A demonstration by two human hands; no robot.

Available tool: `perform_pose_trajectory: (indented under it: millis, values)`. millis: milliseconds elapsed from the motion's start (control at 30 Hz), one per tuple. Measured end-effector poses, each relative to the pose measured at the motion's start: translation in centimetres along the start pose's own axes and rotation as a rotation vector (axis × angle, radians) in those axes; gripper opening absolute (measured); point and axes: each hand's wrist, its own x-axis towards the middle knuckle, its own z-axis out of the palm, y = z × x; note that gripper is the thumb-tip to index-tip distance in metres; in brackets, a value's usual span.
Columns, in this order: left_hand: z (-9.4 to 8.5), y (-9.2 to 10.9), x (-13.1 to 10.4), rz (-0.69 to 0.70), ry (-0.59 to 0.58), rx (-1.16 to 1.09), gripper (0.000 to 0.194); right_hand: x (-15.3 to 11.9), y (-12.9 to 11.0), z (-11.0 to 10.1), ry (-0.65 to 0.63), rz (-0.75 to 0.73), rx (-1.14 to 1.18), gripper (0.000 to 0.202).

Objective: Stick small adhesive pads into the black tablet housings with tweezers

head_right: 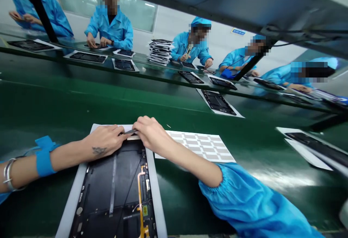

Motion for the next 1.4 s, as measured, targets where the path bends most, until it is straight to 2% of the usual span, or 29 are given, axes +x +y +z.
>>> perform_pose_trajectory:
  millis: [100,167,333,533,700,767,800,900,967,1033,1133,1267,1400]
  values:
    - [0.3,-0.1,-1.4,-0.043,0.146,-0.123,0.028,1.0,0.0,1.0,-0.192,0.006,-0.088,0.012]
    - [0.3,-0.1,-1.9,-0.047,0.188,-0.162,0.029,1.6,-0.2,1.4,-0.261,-0.007,-0.115,0.013]
    - [0.5,0.2,-1.9,-0.064,0.129,-0.183,0.026,3.0,-0.9,0.9,-0.413,-0.027,-0.225,0.010]
    - [0.8,0.2,-2.0,-0.057,0.149,-0.178,0.025,4.5,-2.0,-0.2,-0.609,-0.047,-0.321,0.009]
    - [0.9,0.4,-1.8,-0.045,0.172,-0.148,0.026,3.4,-0.1,-1.5,-0.676,0.037,-0.306,0.007]
    - [0.9,0.5,-1.6,-0.042,0.164,-0.118,0.021,2.0,1.2,-1.5,-0.601,0.060,-0.194,0.002]
    - [0.9,0.6,-1.6,-0.044,0.163,-0.112,0.019,1.2,1.8,-1.3,-0.518,0.049,-0.134,0.003]
    - [0.8,0.8,-1.5,-0.048,0.166,-0.111,0.013,-1.1,2.4,-0.1,-0.155,-0.041,-0.039,0.011]
    - [0.8,0.9,-1.4,-0.055,0.174,-0.111,0.010,-2.1,2.0,0.9,-0.048,-0.103,0.012,0.019]
    - [0.7,0.9,-1.4,-0.062,0.184,-0.104,0.009,-2.8,1.5,1.7,-0.050,-0.133,0.041,0.026]
    - [0.6,0.9,-1.5,-0.059,0.192,-0.100,0.010,-3.3,1.3,1.8,-0.065,-0.093,0.065,0.030]
    - [0.6,0.8,-1.5,-0.047,0.183,-0.110,0.013,-4.0,1.9,0.7,-0.080,0.047,0.146,0.027]
    - [0.6,0.7,-1.5,-0.054,0.145,-0.117,0.014,-3.9,2.2,-0.2,-0.060,0.091,0.143,0.027]
